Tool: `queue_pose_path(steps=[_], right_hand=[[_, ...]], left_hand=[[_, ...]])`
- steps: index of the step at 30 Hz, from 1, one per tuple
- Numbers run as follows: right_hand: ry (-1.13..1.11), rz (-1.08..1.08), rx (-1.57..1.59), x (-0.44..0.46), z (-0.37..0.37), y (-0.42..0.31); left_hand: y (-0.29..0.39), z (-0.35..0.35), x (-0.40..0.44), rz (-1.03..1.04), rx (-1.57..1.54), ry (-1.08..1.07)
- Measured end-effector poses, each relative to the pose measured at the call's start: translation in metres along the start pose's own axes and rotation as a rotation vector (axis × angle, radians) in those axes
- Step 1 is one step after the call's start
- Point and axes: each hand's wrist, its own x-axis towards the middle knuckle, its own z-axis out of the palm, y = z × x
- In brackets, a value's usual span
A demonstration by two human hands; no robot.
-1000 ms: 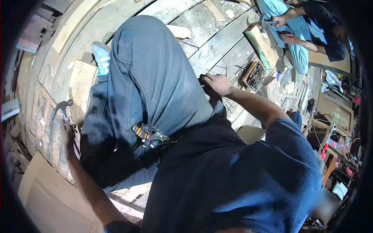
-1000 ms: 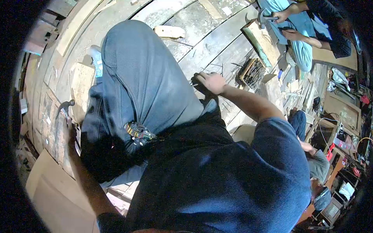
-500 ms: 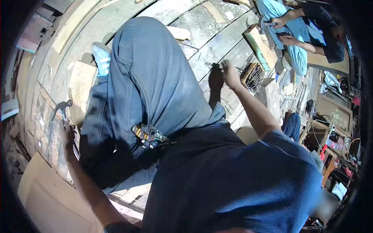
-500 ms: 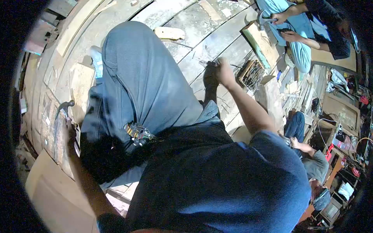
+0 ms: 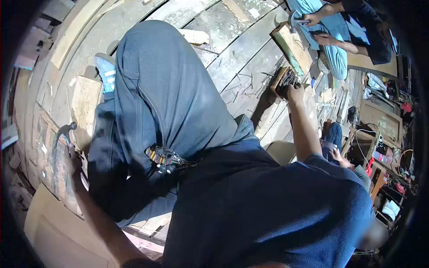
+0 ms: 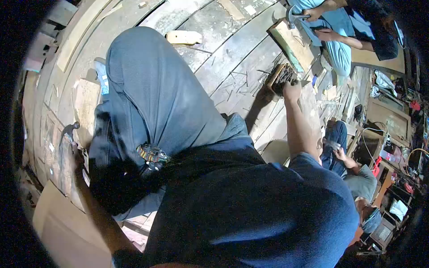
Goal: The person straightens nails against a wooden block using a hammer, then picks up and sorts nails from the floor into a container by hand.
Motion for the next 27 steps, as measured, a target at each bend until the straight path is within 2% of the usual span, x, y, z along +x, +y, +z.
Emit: queue_pose_path(steps=[1,2,5,6,7,9,11,13,14,15,17,18,21,23,24,26,27], right_hand=[[0.017,-0.075,-0.024,-0.004,-0.001,-0.002],[0.072,-0.092,-0.075,-0.006,0.002,-0.003],[0.106,-0.104,-0.17,-0.01,-0.003,-0.017],[0.047,0.013,-0.222,-0.022,-0.016,-0.05],[0.048,0.015,-0.223,-0.02,-0.016,-0.046],[0.205,-0.062,-0.304,-0.012,-0.014,-0.033],[0.222,-0.088,-0.378,-0.005,-0.019,-0.024],[0.308,-0.149,-0.291,0.004,-0.015,-0.011],[0.196,-0.173,-0.395,0.004,-0.02,-0.014],[0.196,-0.173,-0.394,0.006,-0.006,-0.004],[0.144,-0.383,-0.256,0.013,0.034,0.034],[0.108,-0.296,-0.265,-0.005,0.03,0.01],[0.142,-0.262,-0.264,-0.006,0.034,0.003],[0.128,-0.26,-0.287,-0.001,0.036,0.012],[0.106,-0.233,-0.298,-0.003,0.033,0.01],[0.0,-0.163,-0.277,-0.002,0.024,0.006],[-0.013,-0.185,-0.285,-0.001,0.02,0.005]], left_hand=[[-0.003,-0.001,0.002,-0.019,-0.042,0.003],[0.021,-0.001,-0.009,-0.107,-0.077,-0.06],[0.018,0.001,-0.008,-0.087,-0.023,-0.015],[0.018,0.001,-0.007,-0.087,-0.022,-0.018],[0.018,0.001,-0.007,-0.092,0.021,-0.005],[0.004,-0.003,0.0,-0.097,0.067,0.007],[-0.028,-0.008,0.014,0.068,0.196,0.028],[-0.009,-0.006,0.007,0.01,0.227,0.027],[0.002,-0.004,0.002,-0.051,0.256,0.029],[0.007,-0.003,0.0,-0.051,0.257,0.03],[0.012,-0.002,-0.004,-0.063,0.225,0.025],[0.011,-0.002,-0.003,-0.064,0.225,0.028],[-0.002,-0.007,0.004,-0.098,0.115,-0.049],[-0.026,-0.004,0.017,0.044,0.05,0.044],[-0.017,-0.004,0.012,0.041,0.047,0.043],[0.012,-0.005,-0.003,-0.17,-0.004,-0.064],[0.009,-0.004,-0.003,-0.18,-0.007,-0.062]])
